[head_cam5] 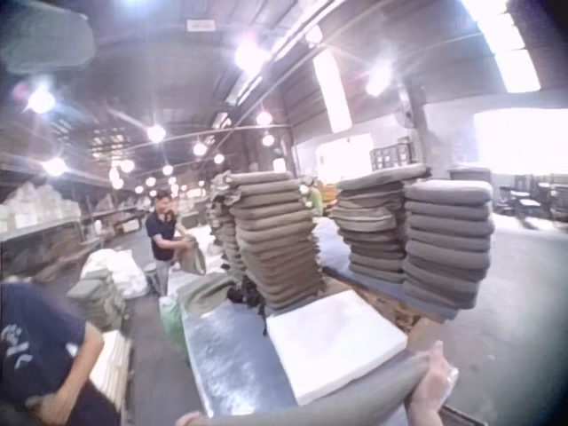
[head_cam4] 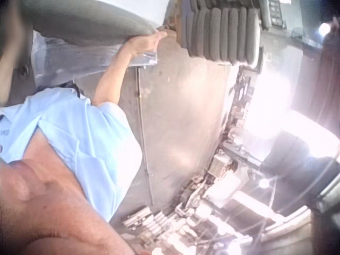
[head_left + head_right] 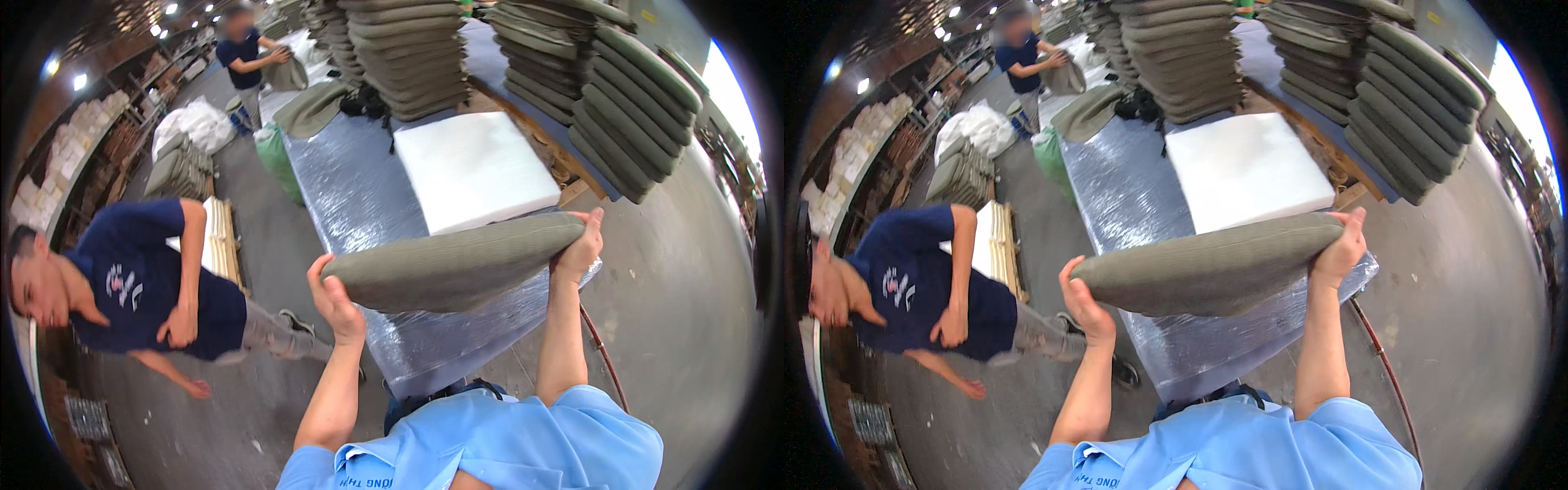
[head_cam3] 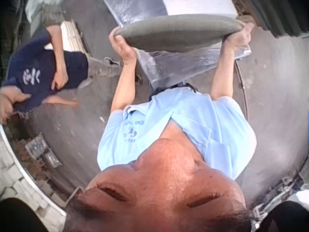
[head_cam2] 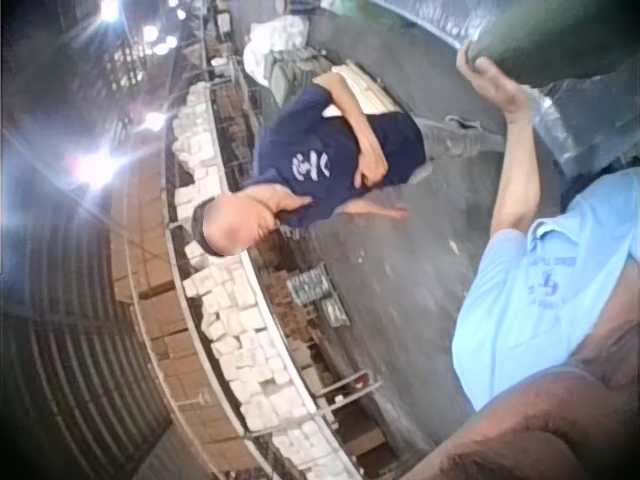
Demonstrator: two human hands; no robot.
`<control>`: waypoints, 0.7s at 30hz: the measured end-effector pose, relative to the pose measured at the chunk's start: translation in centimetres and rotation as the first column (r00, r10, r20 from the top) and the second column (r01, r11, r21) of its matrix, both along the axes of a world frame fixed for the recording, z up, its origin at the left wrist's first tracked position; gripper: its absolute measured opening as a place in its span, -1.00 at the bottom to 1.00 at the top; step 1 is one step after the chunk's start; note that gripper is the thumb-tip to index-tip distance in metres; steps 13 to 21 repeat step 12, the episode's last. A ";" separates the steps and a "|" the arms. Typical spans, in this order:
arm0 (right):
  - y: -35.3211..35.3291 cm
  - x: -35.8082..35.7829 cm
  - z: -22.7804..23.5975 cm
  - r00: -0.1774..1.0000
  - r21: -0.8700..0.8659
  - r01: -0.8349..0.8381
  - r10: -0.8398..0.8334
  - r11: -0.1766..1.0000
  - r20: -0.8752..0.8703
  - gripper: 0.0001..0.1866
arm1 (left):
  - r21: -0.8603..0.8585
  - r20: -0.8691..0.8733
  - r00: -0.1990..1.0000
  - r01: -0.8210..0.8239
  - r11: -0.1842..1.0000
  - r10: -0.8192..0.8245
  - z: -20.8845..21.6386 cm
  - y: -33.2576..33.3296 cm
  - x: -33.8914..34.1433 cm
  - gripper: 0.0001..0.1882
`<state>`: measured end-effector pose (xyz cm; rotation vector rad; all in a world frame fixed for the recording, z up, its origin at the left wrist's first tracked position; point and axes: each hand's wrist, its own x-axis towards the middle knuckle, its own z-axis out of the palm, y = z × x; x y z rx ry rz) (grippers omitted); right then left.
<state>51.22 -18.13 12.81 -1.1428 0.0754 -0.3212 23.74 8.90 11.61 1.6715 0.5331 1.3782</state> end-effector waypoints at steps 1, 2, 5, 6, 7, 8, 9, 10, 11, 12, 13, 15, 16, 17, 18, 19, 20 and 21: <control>0.5 0.1 0.8 0.991 -0.134 0.050 -0.033 0.990 0.129 -0.36 | -0.040 0.021 0.999 -0.033 0.999 0.034 -0.4 0.0 0.4 -0.46; 1.3 -0.1 1.3 0.967 -0.258 0.110 -0.043 0.960 0.253 -0.40 | -0.091 -0.016 0.999 -0.032 0.995 0.031 -1.5 0.6 0.4 -0.56; 7.3 -3.4 2.4 0.925 -0.489 0.092 0.107 0.868 0.365 -0.56 | 0.370 -0.591 0.792 0.096 0.924 0.155 -3.6 2.4 0.5 -0.59; 6.8 -3.0 1.9 0.900 -0.442 0.072 0.133 0.894 0.415 -0.56 | 0.470 -0.563 0.810 0.147 0.870 0.167 -1.9 -0.7 3.1 -0.59; 7.2 -3.1 2.4 0.896 -0.421 -0.014 0.198 0.907 0.397 -0.58 | 0.480 -0.544 0.831 0.193 0.856 0.118 -0.3 -2.4 4.5 -0.55; 8.0 -3.7 3.1 0.887 -0.398 -0.109 0.270 0.911 0.375 -0.60 | 0.489 -0.532 0.844 0.235 0.840 0.073 1.1 -3.6 5.3 -0.51; 8.4 -4.2 3.6 0.872 -0.372 -0.201 0.338 0.906 0.353 -0.61 | 0.482 -0.515 0.857 0.271 0.833 0.019 3.2 -5.0 6.2 -0.45; 8.4 -4.6 4.1 0.825 -0.323 -0.325 0.434 0.889 0.363 -0.66 | 0.475 -0.493 0.869 0.305 0.826 -0.037 5.4 -6.4 7.1 -0.39; 8.7 -5.2 4.6 0.757 -0.271 -0.459 0.532 0.846 0.380 -0.66 | 0.470 -0.471 0.878 0.326 0.820 -0.079 6.8 -6.8 7.5 -0.33; 8.9 -5.7 5.0 0.675 -0.221 -0.584 0.619 0.781 0.401 -0.62 | 0.450 -0.497 0.864 0.329 0.830 -0.073 7.0 -6.5 7.7 -0.22; 8.9 -5.7 5.0 0.675 -0.221 -0.584 0.619 0.781 0.401 -0.62 | 0.450 -0.497 0.864 0.329 0.830 -0.073 7.0 -6.5 7.7 -0.22; 8.9 -5.7 5.0 0.675 -0.221 -0.584 0.619 0.781 0.401 -0.62 | 0.450 -0.497 0.864 0.329 0.830 -0.073 7.0 -6.5 7.7 -0.22; 8.9 -5.7 5.0 0.675 -0.221 -0.584 0.619 0.781 0.401 -0.62 | 0.450 -0.497 0.864 0.329 0.830 -0.073 7.0 -6.5 7.7 -0.22; 8.9 -5.7 5.0 0.675 -0.221 -0.584 0.619 0.781 0.401 -0.62 | 0.450 -0.497 0.864 0.329 0.830 -0.073 7.0 -6.5 7.7 -0.22; 8.9 -5.7 5.0 0.675 -0.221 -0.584 0.619 0.781 0.401 -0.62 | 0.450 -0.497 0.864 0.329 0.830 -0.073 7.0 -6.5 7.7 -0.22; 8.9 -5.7 5.0 0.675 -0.221 -0.584 0.619 0.781 0.401 -0.62 | 0.450 -0.497 0.864 0.329 0.830 -0.073 7.0 -6.5 7.7 -0.22; 8.9 -5.7 5.0 0.675 -0.221 -0.584 0.619 0.781 0.401 -0.62 | 0.450 -0.497 0.864 0.329 0.830 -0.073 7.0 -6.5 7.7 -0.22; 8.9 -5.7 5.0 0.675 -0.221 -0.584 0.619 0.781 0.401 -0.62 | 0.450 -0.497 0.864 0.329 0.830 -0.073 7.0 -6.5 7.7 -0.22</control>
